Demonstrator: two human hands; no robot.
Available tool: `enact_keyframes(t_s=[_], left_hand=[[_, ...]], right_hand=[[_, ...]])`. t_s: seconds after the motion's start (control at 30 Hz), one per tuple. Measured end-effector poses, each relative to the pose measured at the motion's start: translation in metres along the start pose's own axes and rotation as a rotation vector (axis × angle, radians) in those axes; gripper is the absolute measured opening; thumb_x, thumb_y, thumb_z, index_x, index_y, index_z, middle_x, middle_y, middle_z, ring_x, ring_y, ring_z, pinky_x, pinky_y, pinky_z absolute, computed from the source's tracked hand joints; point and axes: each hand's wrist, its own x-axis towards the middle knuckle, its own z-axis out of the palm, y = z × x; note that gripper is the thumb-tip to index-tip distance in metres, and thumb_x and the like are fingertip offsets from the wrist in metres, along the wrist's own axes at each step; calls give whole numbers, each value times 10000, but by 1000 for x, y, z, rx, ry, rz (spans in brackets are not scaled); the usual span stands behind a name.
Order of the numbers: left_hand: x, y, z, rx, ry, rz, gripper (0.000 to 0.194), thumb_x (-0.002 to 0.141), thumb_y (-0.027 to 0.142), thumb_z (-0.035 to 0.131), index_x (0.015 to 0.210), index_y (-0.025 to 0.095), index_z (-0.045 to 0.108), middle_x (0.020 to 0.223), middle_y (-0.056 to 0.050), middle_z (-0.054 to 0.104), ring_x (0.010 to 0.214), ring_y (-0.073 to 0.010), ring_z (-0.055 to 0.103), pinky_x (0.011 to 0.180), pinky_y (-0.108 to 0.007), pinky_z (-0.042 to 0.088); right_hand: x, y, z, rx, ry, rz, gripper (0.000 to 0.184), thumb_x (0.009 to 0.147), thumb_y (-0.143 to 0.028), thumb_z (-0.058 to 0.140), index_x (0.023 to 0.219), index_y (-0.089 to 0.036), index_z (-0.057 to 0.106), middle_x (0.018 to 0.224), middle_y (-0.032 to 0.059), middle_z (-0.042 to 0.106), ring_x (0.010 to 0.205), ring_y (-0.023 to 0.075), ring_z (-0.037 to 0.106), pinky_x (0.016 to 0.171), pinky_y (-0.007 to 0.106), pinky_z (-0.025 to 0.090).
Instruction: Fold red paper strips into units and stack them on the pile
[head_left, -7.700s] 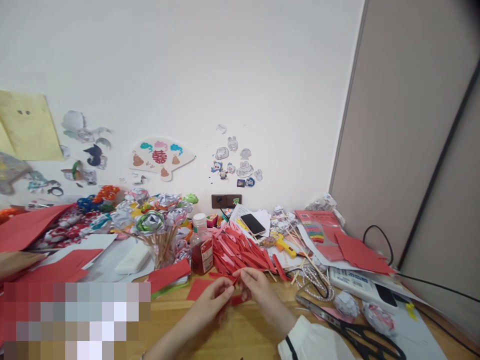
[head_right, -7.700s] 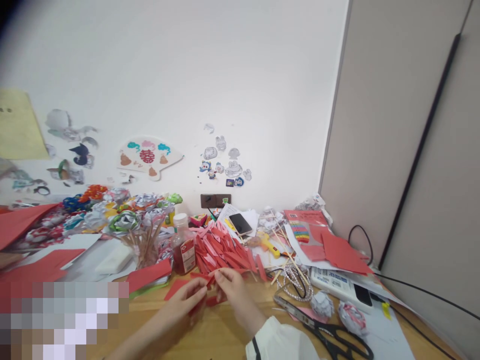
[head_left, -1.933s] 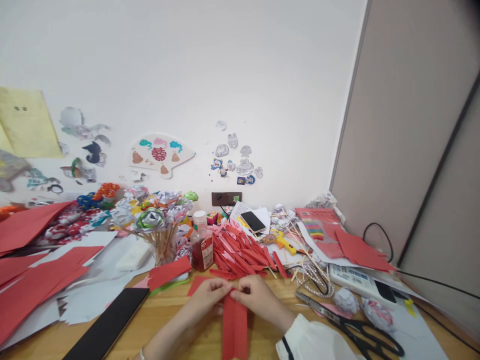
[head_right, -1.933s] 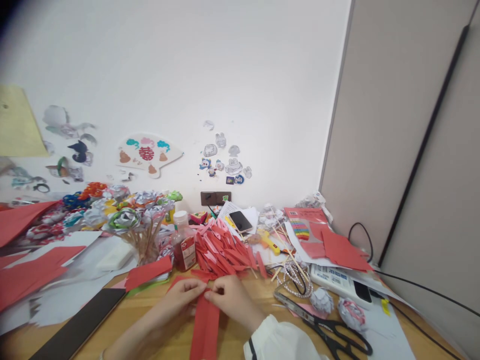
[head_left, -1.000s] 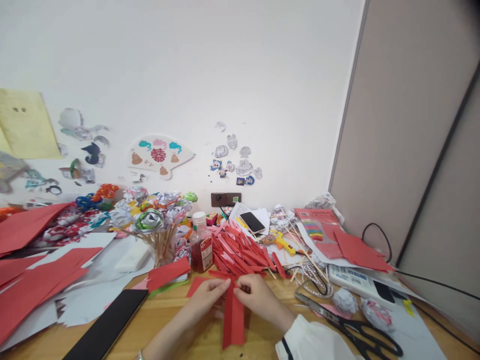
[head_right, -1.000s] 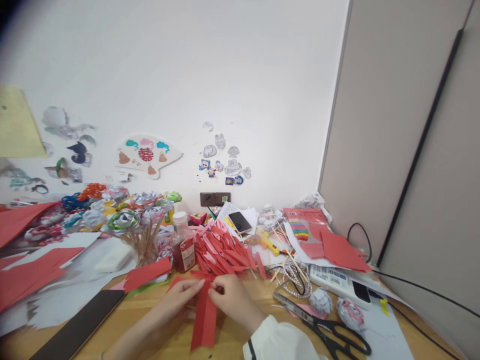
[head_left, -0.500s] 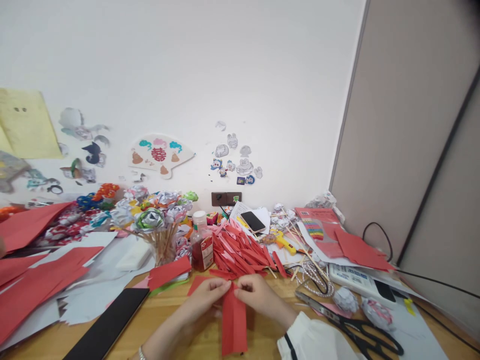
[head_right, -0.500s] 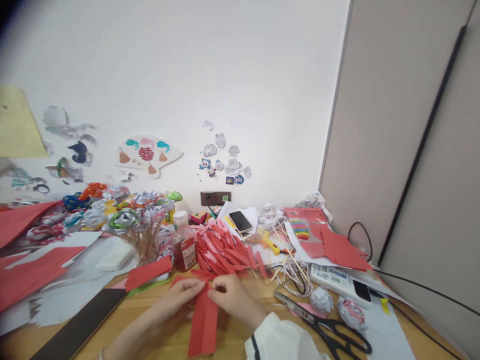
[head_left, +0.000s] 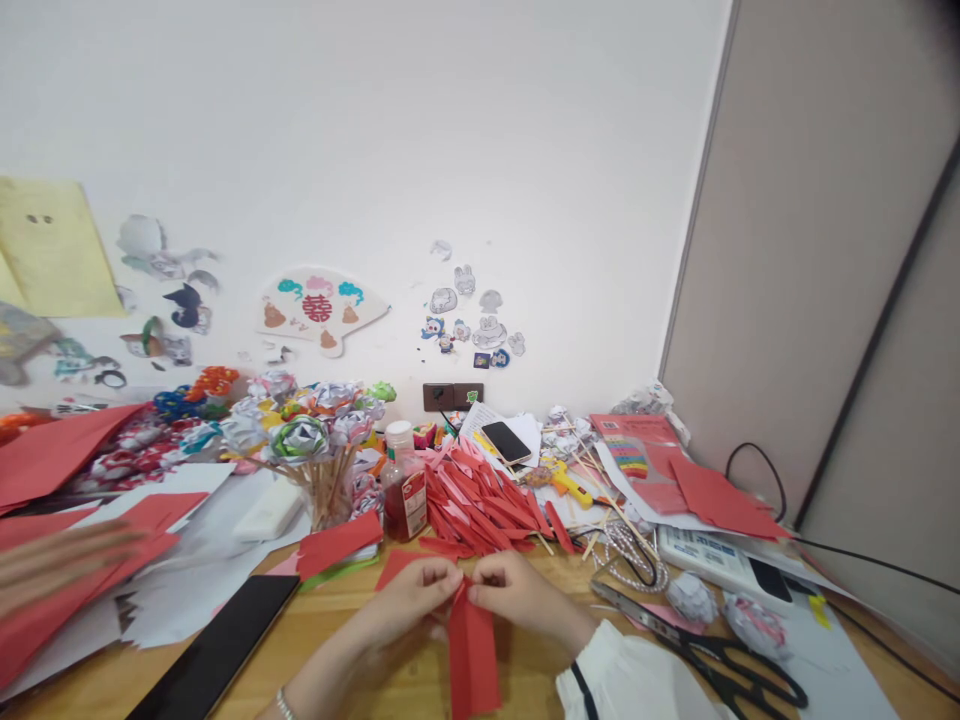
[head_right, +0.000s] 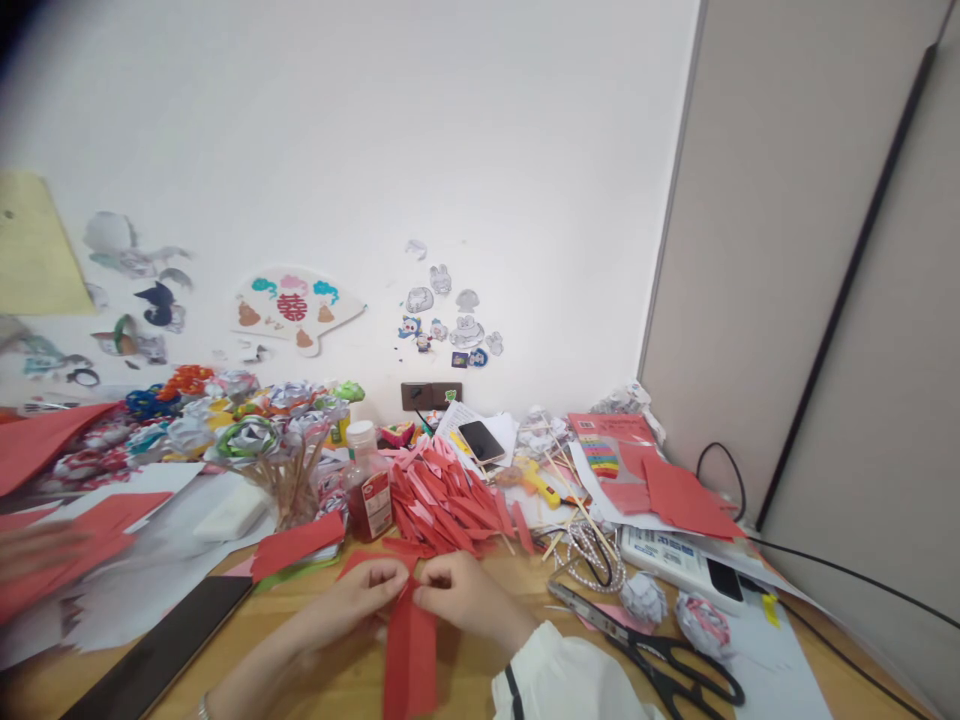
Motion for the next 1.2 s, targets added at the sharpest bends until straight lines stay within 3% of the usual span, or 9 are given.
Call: enact_keyframes(t_s=[0.3, 0.5, 0.93, 1.2], left_hand=[[-2, 3, 3, -9, 26, -59, 359, 558, 467, 652, 613, 142, 511, 523, 28, 516, 490, -100, 494, 466, -210, 382], [-3, 8, 2, 168, 53, 26, 322, 577, 436, 641, 588, 122, 568, 502, 24, 531, 476, -96, 487, 477, -212, 386], [-5, 13, 9, 201, 109, 28, 314, 528, 406, 668, 570, 118, 552, 479, 35, 527, 430, -101, 489, 473, -238, 394], [2, 5, 6, 172, 109, 8, 329, 507, 424, 676, 564, 130, 542, 458, 43, 517, 438, -96, 466, 461, -218, 356]], right_hand=[[0, -3, -1, -15, -11, 10, 174, 671, -125, 467, 505, -143, 420, 497, -60, 359, 496, 65, 336, 443, 178, 221], [0, 0, -1, -38, -3, 27, 160, 679, -129, 473, 521, -139, 451, 501, -57, 371, 495, 66, 343, 435, 177, 221], [1, 10, -2, -47, -1, 6, 257, 763, -295, 468, 563, -134, 469, 532, -54, 350, 510, 69, 321, 451, 181, 233], [1, 10, 1, -92, 47, 10, 215, 737, -209, 460, 533, -140, 458, 521, -59, 347, 502, 70, 311, 448, 187, 228]])
